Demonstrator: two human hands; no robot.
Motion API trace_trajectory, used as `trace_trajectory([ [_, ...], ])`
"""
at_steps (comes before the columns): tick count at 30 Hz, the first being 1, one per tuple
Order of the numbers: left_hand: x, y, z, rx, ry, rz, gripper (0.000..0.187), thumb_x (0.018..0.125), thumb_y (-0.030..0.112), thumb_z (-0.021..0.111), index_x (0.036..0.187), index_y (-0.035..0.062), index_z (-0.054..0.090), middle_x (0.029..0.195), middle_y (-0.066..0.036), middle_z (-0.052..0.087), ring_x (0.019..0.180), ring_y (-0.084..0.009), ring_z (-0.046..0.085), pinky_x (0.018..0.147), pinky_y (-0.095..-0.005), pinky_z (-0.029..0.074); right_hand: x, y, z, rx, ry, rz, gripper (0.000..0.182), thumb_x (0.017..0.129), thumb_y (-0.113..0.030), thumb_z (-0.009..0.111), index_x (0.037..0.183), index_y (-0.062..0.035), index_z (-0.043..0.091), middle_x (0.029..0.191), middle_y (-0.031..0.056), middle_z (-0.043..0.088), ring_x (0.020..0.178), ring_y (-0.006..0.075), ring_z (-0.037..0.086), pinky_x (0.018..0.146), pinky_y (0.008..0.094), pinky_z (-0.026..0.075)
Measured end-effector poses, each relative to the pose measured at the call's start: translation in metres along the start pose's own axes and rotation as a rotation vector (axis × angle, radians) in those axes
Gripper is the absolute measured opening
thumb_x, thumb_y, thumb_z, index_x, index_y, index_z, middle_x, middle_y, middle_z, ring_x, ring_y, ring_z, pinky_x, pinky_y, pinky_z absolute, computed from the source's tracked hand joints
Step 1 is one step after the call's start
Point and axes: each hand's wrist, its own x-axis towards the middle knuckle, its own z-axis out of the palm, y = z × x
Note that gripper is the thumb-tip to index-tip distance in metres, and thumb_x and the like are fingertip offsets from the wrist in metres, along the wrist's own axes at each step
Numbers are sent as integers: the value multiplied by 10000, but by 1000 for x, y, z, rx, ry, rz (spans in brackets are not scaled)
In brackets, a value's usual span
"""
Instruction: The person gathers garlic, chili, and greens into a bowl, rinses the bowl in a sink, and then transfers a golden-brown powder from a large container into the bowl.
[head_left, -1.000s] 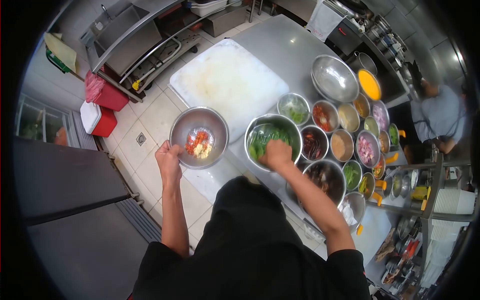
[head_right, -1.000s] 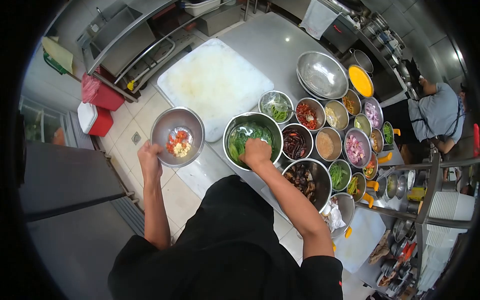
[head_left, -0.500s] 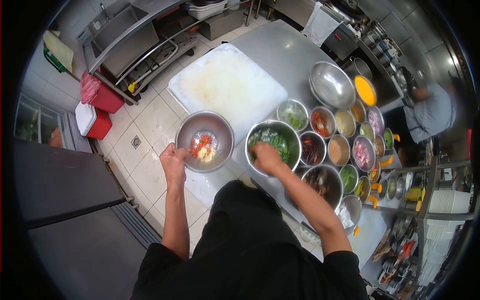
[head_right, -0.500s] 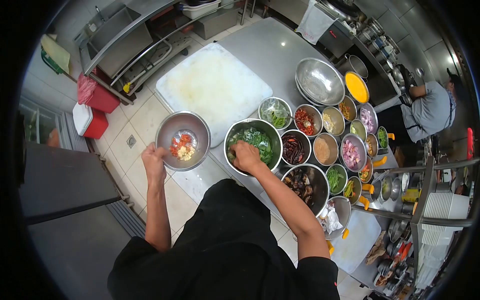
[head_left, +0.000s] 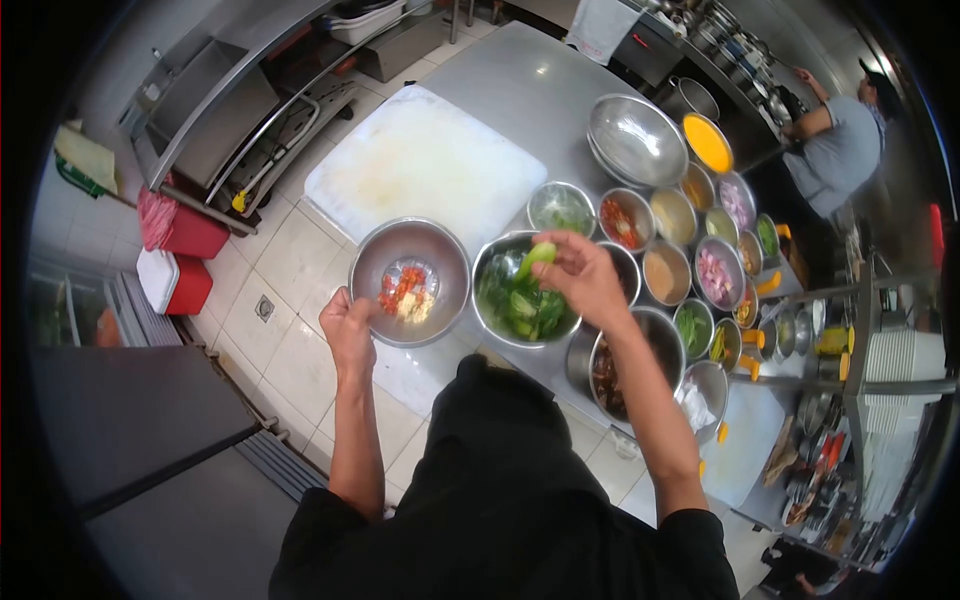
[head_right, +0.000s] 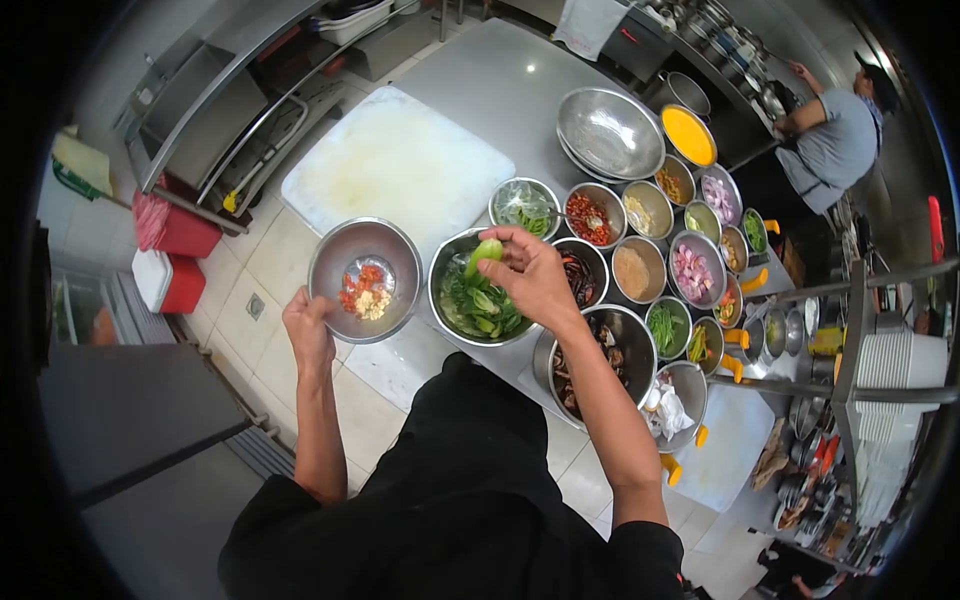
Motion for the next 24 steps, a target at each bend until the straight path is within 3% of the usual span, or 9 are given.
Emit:
trace_trajectory([
  [6,-9,6,52,63,-132,23,219,689,-18,569,577,89,414,574,27,464,511,-44,371,467,-207,310,-42,-68,-17,41,173,-134,322,840,-27,664,1147,-22,569,928,32,656,811,75,604,716,216,490],
  [12,-56,-10,112,127,-455,31,163,693,-6,596,604,61,476,598,5,512,536,-47,418,494,-209,353,-124,-110,-35,209,420,-307,337,866,-1,616,1189,3,519,1026,77,632,867,108,632,691,225,537],
  [16,-126,-20,157,64,-660,-80,81,690,-14,573,642,34,529,624,-13,541,566,-67,470,519,-212,381,-182,-55,-63,87,537,-167,312,851,-22,632,1158,-15,578,1147,104,612,912,137,643,698,256,553],
  [19,-191,-32,187,72,-811,-131,42,678,-26,549,660,12,546,654,-24,562,560,-80,479,530,-216,391,-256,-38,-83,-422,811,-246,337,804,-53,668,1137,-31,623,1155,121,625,966,204,638,695,291,556],
  [24,-315,-76,214,93,-1051,-288,161,629,-91,519,759,-26,588,725,-64,615,584,-112,539,617,-232,463,-434,13,-131,-187,1306,-202,263,809,-53,673,1071,-32,655,1080,103,641,851,154,621,662,265,538],
])
